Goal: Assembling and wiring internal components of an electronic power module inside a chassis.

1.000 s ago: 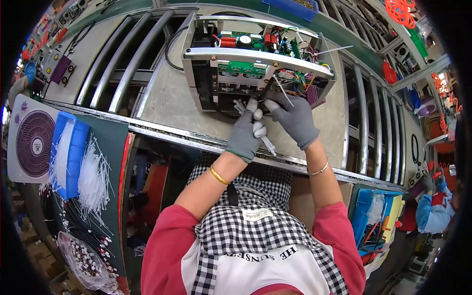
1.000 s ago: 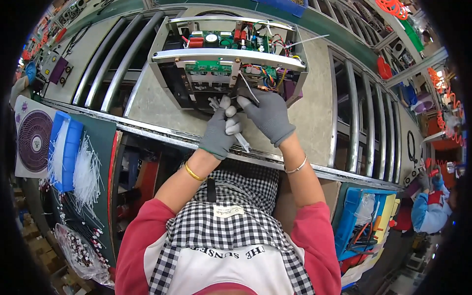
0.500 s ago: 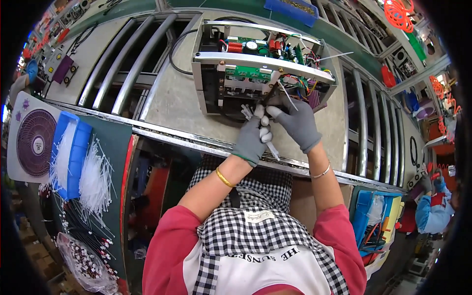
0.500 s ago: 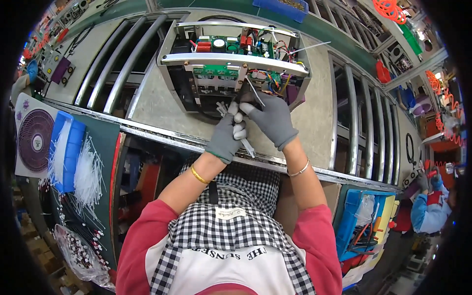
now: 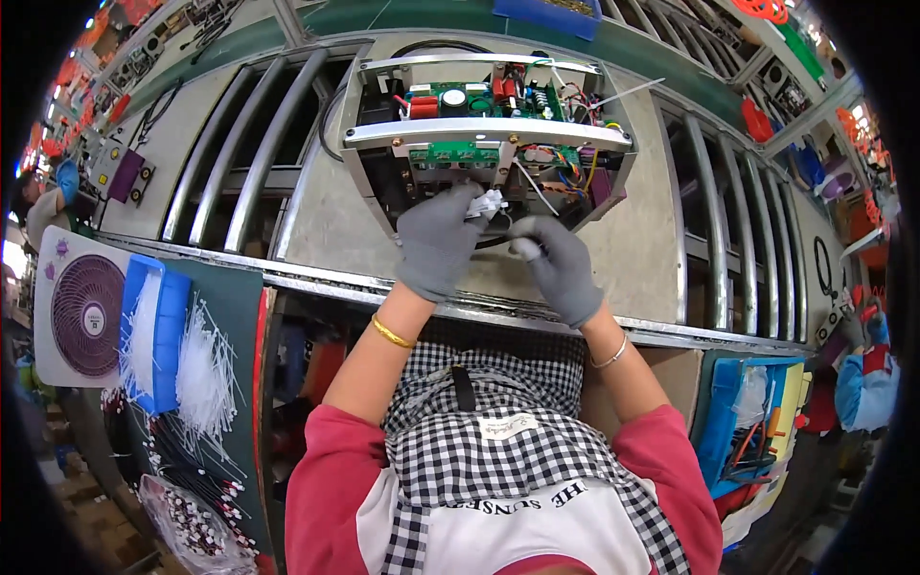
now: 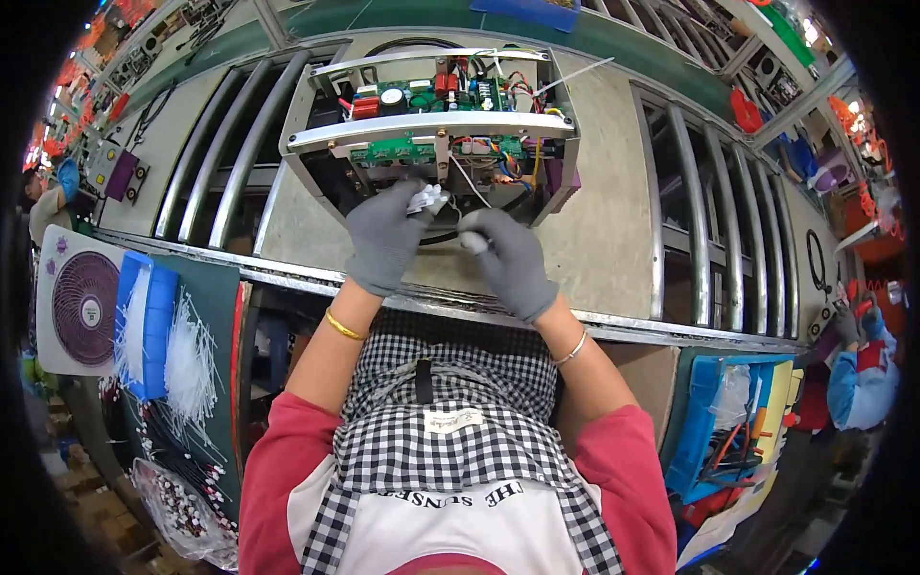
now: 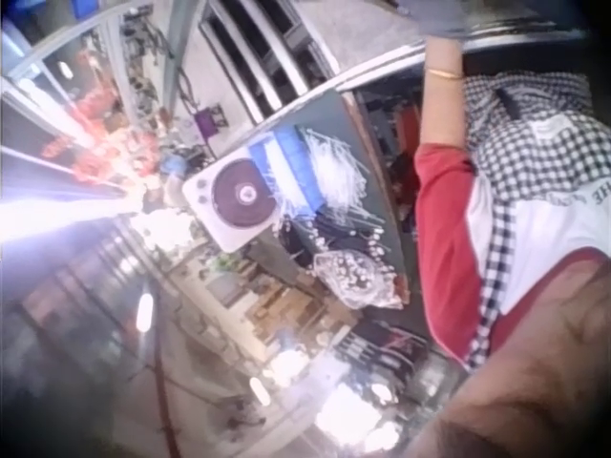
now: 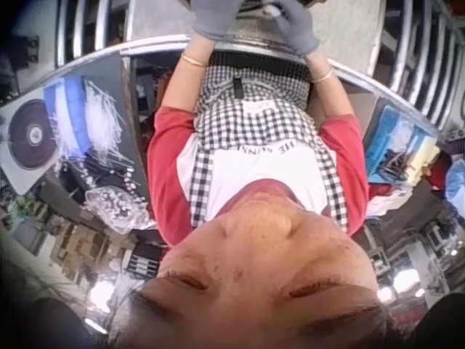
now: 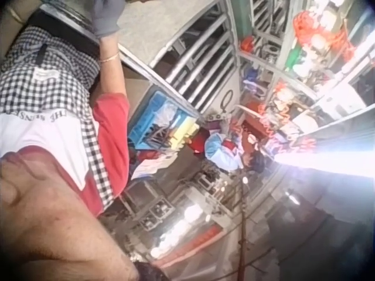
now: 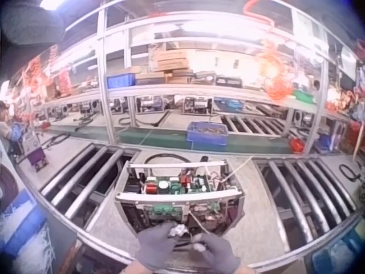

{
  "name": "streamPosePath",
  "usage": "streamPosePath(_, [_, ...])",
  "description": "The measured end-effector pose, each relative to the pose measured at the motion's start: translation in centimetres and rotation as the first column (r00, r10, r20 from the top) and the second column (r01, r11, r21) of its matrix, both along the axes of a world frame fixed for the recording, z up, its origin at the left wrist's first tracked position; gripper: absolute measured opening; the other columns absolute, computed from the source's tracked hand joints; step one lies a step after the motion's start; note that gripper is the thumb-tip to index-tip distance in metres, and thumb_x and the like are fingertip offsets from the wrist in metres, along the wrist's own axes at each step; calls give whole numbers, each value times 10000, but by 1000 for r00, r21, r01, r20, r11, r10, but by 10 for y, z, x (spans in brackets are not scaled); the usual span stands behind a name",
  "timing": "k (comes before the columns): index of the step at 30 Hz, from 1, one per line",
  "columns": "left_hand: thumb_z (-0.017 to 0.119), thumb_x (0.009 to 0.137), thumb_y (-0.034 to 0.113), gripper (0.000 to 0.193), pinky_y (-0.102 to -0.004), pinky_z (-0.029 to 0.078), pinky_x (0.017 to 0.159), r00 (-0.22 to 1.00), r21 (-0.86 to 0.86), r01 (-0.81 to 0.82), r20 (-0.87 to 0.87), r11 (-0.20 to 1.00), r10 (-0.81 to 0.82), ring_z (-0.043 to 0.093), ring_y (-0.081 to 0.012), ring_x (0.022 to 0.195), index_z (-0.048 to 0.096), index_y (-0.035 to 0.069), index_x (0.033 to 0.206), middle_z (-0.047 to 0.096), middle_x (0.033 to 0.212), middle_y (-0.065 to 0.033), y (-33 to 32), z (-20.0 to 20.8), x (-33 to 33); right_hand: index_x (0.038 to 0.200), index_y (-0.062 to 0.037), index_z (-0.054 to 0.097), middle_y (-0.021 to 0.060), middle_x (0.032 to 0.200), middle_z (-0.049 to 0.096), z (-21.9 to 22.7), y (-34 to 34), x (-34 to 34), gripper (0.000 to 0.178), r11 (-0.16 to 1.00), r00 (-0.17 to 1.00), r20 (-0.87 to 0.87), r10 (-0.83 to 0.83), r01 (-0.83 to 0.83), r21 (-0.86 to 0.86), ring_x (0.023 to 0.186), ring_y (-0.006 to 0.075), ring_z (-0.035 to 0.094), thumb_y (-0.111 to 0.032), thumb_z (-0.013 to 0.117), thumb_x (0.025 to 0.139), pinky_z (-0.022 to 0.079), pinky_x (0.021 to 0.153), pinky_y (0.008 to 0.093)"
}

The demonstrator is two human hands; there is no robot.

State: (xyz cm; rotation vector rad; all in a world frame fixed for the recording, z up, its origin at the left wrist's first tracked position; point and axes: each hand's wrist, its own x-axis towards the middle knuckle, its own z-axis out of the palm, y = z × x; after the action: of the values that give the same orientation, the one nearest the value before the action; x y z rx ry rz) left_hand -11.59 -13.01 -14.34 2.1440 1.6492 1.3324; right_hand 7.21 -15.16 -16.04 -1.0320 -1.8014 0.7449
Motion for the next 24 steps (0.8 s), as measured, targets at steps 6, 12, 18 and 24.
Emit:
streamPosePath(6, [767,803,295,263,-351,528,646,997,11,27,-78,1000,-26,678,-287,753,704,94,961,691,833,-106,7,5,3,1050,-22,573,57,855,689,9,9,-13,175,950,899,-366,-242,143,-277,662,74,595,-186,562,988,468,535,217])
streamPosePath(12, [776,794,275,251,-346,530,649,996,-25,40,-81,999,-42,679,-293,753,703,97,954,688,835,-111,9,6,0,1091,-46,561,30,752,637,23,-4,-27,196,959,883,-434,-181,59,-278,578,61,552,-221,535,1004,426,475,199])
streamPosePath(18, [777,788,251,249,-352,534,655,994,-8,86,-61,996,-86,683,-300,766,698,87,958,690,845,-117,11,1,-2,1082,-50,510,36,848,616,1,-16,-51,195,825,750,-604,-271,-142,-547,473,52,455,-232,519,1013,357,398,194])
streamPosePath(24, [770,780,212,253,-349,543,678,992,19,102,-72,995,-100,686,-304,781,691,86,984,691,865,-117,11,-2,-4,1085,-47,514,32,841,586,-20,-12,-65,199,835,799,-514,-313,-27,-550,480,57,463,-225,544,1003,357,406,213])
